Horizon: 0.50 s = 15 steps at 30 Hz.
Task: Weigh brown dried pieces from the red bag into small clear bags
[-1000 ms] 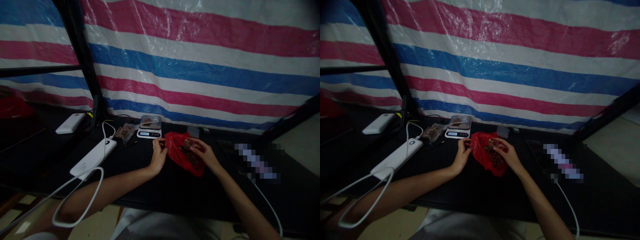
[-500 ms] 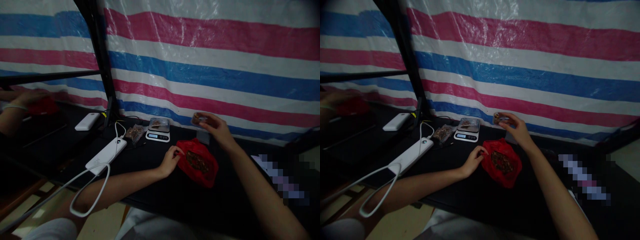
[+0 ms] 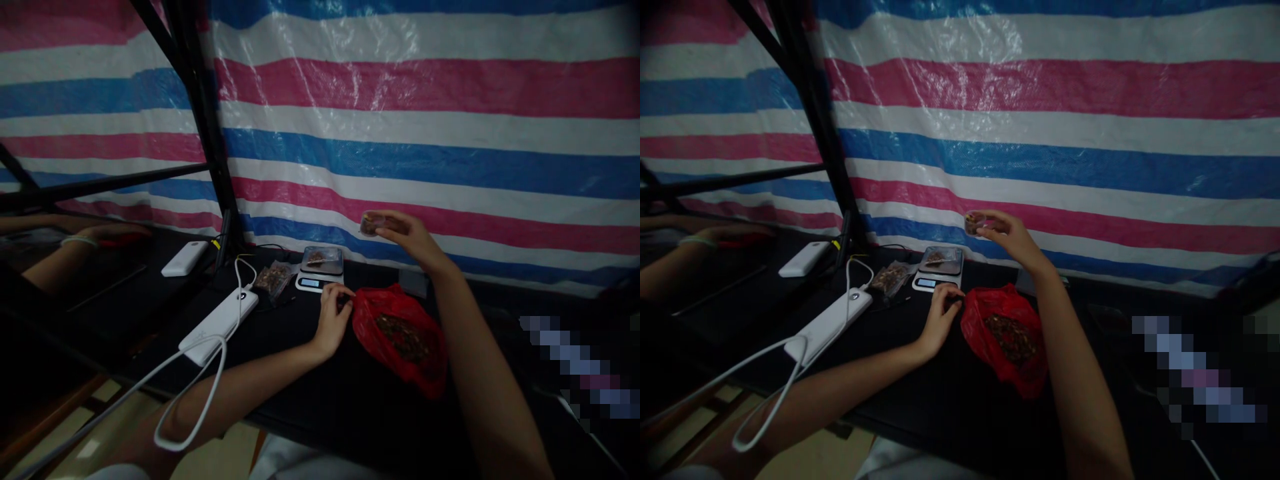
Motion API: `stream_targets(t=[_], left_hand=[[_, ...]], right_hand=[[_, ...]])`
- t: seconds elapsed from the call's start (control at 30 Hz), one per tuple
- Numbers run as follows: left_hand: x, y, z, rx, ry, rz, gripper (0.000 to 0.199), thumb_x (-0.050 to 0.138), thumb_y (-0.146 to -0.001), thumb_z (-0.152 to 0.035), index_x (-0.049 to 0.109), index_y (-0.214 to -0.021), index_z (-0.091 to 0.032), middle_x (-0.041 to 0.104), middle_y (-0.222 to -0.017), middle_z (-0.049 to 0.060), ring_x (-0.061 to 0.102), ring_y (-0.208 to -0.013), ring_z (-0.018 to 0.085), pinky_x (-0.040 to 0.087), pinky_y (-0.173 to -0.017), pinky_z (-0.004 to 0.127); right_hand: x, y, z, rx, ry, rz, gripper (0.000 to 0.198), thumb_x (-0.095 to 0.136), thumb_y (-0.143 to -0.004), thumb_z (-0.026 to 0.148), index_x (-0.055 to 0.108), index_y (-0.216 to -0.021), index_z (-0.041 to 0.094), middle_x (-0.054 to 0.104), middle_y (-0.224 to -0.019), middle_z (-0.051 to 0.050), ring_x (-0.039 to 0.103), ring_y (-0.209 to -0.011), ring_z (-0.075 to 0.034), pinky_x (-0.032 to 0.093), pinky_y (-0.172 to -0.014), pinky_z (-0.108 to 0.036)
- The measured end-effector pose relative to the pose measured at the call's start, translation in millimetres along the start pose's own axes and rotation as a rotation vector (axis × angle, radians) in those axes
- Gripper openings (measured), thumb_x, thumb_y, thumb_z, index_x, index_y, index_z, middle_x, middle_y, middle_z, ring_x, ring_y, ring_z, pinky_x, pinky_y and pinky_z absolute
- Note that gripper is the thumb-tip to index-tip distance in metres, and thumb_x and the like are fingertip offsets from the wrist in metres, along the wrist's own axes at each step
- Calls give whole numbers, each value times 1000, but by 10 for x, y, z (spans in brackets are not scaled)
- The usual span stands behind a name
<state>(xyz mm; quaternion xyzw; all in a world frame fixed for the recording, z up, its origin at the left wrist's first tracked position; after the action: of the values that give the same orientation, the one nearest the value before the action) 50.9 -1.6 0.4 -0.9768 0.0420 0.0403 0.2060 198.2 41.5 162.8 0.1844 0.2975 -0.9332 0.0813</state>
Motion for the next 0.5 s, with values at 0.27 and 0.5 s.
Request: stream_targets(t=[0.27,0.5], left_hand=[[-254,-902,-94,349,-396,104,26,53,-75,-13,55,-100,-21,45,-112,7,41,-109,20,30,-96,37],[-327,-1727,128,262,-478,431,44,80,-43,-20,65,-84,-16,59,-99,11,46,-104,28,30,-95,37]], right_hand=[[-11,26,-91,23,298,38,35,63,-72,30,61,-106,21,66,-101,-6,61,-80,-17,47,-73,-32],[90,-2,-241,-9,365,80,35,64,-72,29,61,-107,23,66,-100,-3,60,-81,-16,45,-74,-30]])
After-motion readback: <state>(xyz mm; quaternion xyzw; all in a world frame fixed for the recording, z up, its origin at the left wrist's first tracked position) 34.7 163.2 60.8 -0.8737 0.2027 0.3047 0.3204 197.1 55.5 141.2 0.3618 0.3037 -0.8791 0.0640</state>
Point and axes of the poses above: each hand's wrist, its own y-axis away from the middle knuckle, its own x-axis out of the palm, z = x × y, the point moved 5 cm from there along -y, towards the middle knuckle
